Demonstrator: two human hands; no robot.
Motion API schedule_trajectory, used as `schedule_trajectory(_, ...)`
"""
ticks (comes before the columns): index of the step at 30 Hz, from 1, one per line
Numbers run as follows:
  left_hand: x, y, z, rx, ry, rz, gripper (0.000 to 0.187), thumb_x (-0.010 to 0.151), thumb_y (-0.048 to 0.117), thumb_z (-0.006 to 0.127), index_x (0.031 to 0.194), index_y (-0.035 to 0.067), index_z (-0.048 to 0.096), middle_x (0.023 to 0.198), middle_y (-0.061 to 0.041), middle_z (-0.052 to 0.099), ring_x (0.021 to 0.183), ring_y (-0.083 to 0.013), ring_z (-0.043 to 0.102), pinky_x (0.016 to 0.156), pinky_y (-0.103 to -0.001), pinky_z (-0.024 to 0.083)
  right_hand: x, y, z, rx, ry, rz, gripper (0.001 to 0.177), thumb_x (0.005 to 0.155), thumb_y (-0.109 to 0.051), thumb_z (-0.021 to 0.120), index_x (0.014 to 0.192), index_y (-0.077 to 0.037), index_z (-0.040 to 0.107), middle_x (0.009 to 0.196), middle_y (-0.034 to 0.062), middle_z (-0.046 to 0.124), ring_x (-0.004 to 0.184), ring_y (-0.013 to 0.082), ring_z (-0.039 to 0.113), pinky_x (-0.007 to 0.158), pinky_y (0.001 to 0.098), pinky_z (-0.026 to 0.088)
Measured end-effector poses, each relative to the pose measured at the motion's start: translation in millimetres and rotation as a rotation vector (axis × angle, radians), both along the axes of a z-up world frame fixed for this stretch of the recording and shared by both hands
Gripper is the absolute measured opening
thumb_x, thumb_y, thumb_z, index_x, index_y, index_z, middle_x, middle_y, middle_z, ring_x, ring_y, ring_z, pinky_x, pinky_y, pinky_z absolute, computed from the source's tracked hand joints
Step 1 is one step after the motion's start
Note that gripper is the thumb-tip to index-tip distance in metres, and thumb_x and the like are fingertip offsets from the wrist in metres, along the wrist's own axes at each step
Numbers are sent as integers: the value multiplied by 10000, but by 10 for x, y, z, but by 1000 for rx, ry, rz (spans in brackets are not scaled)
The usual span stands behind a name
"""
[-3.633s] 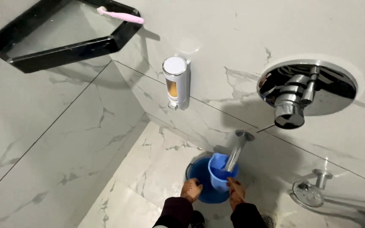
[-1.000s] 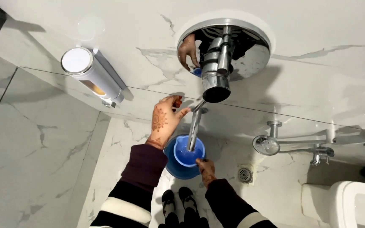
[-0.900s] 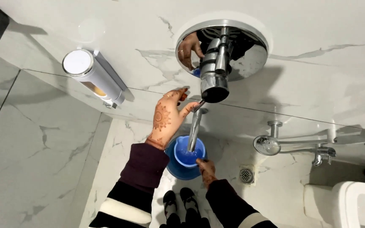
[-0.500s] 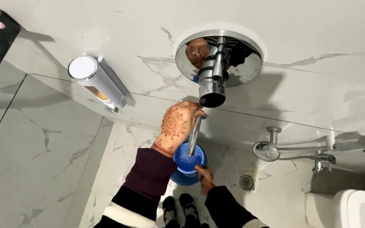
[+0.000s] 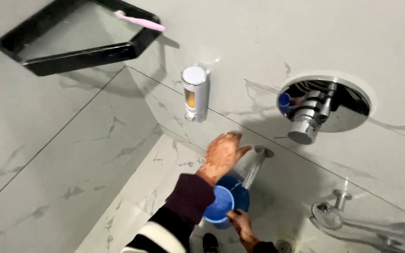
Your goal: Cleaning a bathroom corner shelf by scrubbing it with a toothbrush and soap, then rinsing it with water.
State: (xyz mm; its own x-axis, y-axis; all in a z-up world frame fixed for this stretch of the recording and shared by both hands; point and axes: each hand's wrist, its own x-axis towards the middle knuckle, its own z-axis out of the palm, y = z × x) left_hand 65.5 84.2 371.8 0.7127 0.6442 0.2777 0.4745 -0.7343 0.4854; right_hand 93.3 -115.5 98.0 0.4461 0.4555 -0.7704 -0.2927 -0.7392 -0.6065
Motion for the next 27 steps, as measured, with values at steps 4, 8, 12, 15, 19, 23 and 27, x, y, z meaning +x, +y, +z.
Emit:
schedule_trajectory(4, -1282, 233, -20, 157, -18, 214, 373, 983, 364, 600, 1199, 81, 708, 1089, -123, 749, 1005, -326, 698, 884, -434, 539, 225, 123, 379, 164, 72, 115, 230, 777, -295, 828, 793, -96, 712, 737, 53, 682, 702, 188, 621, 663, 323, 420)
schedule_trajectory(8, -2321, 180, 563, -94, 118, 400, 370, 942, 395, 637, 1132, 96, 744, 1044, -97, 762, 1011, -311, 696, 862, -429, 541, 432, 553, 1504, 473, 192, -94, 465, 789, -15, 812, 1218, 125, 701, 840, 222, 700, 760, 300, 612, 706, 382, 442)
schedule_trajectory(12, -2511, -121, 1136, -71, -71, 265, 246, 910, 354, 720, 980, 119, 749, 949, -46, 778, 862, -264, 722, 807, -379, 530, 71, 1171, 3586, 501, 181, -120, 682, 830, -59, 676, 1458, 119, 478, 1191, 341, 668, 1011, 387, 660, 911, 400, 479)
schedule_trajectory(15, -2407, -88, 1790, -35, -170, 104, 399, 949, 468, 676, 970, 76, 743, 978, -77, 777, 902, -285, 733, 798, -404, 542, -323, 1601, 4578, 973, 376, 131, 477, 918, -37, 523, 1333, 193, 565, 1269, 314, 671, 1108, 398, 649, 1077, 509, 491)
schedule_trajectory(19, -2380, 404, 2468, 209, -359, 162, 586, 979, 562, 448, 1060, 1, 599, 916, -182, 681, 827, -384, 669, 662, -486, 507, -1099, 2149, 5422, 1190, 338, 263, 350, 922, -193, 642, 1153, 68, 672, 1122, 215, 749, 1037, 333, 727, 996, 471, 594)
schedule_trajectory(23, -2469, 1041, 2909, 292, -348, 353, 714, 932, 689, 508, 1096, 2, 611, 844, -229, 677, 874, -501, 702, 742, -591, 547, -1699, 2872, 5605, 1423, 364, 27, 342, 986, -264, 638, 987, 72, 703, 856, 197, 670, 798, 283, 726, 778, 461, 638)
schedule_trajectory(27, -2644, 1516, 2992, 230, -419, 422, 627, 949, 656, 544, 995, 31, 573, 825, -251, 664, 859, -543, 677, 704, -611, 520, -1876, 3226, 5791, 1401, 321, 10, 403, 985, -347, 637, 943, 43, 730, 805, 130, 664, 765, 203, 721, 785, 371, 649)
